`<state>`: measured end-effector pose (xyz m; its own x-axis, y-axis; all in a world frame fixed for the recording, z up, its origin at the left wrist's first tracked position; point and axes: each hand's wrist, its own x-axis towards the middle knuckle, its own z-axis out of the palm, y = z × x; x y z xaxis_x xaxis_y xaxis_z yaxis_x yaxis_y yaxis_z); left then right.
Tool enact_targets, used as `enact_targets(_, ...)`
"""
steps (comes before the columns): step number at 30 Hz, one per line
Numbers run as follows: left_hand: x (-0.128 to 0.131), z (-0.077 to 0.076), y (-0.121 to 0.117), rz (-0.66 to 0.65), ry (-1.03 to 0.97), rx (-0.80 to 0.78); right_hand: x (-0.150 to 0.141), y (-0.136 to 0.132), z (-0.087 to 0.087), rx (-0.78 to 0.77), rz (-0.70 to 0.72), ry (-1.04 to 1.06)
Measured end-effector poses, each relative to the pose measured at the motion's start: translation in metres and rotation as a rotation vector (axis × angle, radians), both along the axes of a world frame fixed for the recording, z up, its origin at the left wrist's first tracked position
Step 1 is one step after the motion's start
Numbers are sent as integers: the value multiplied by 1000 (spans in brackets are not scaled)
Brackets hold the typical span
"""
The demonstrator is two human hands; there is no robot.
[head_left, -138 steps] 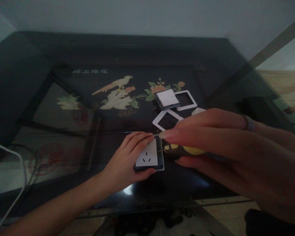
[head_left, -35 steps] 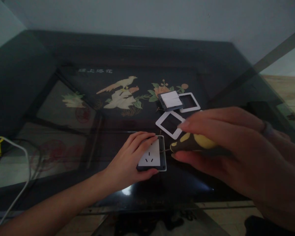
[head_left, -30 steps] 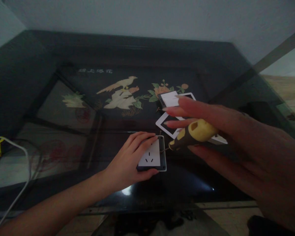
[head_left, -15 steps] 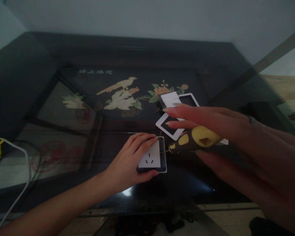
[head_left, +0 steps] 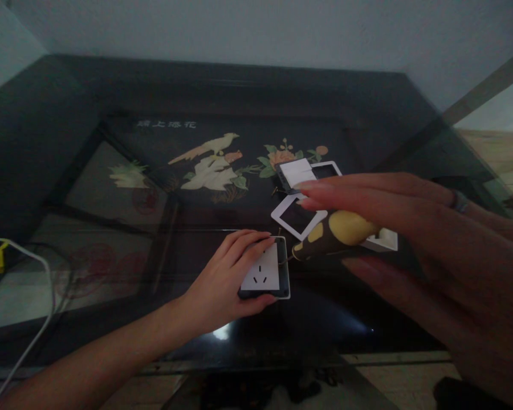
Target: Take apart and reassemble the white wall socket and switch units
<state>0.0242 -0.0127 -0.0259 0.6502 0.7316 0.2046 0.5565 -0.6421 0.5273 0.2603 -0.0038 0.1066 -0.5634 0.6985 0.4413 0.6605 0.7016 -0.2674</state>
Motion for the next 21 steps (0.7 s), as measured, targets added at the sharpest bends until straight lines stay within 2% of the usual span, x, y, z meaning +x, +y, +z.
enact_targets(3, 0, 0, 0, -3, -1, 7, 1, -2, 2, -34, 24, -2)
enact_targets(8, 0, 2, 0, 7, -18, -3, -9, -4, -4, 90, -119, 92)
enact_targets(11, -1, 2, 0, 0, -24, -15, -9, 2, -6, 129, -61, 86)
enact_targets(14, 0, 2, 1, 3, -15, -22, -3, 6, -4, 41, 54, 59)
enact_targets(18, 0, 1, 0, 7, -3, -28, 0, 3, -2, -172, 85, -23)
enact_targets(21, 0, 2, -1, 10, 3, -42, -4, 3, -4, -123, 57, 20)
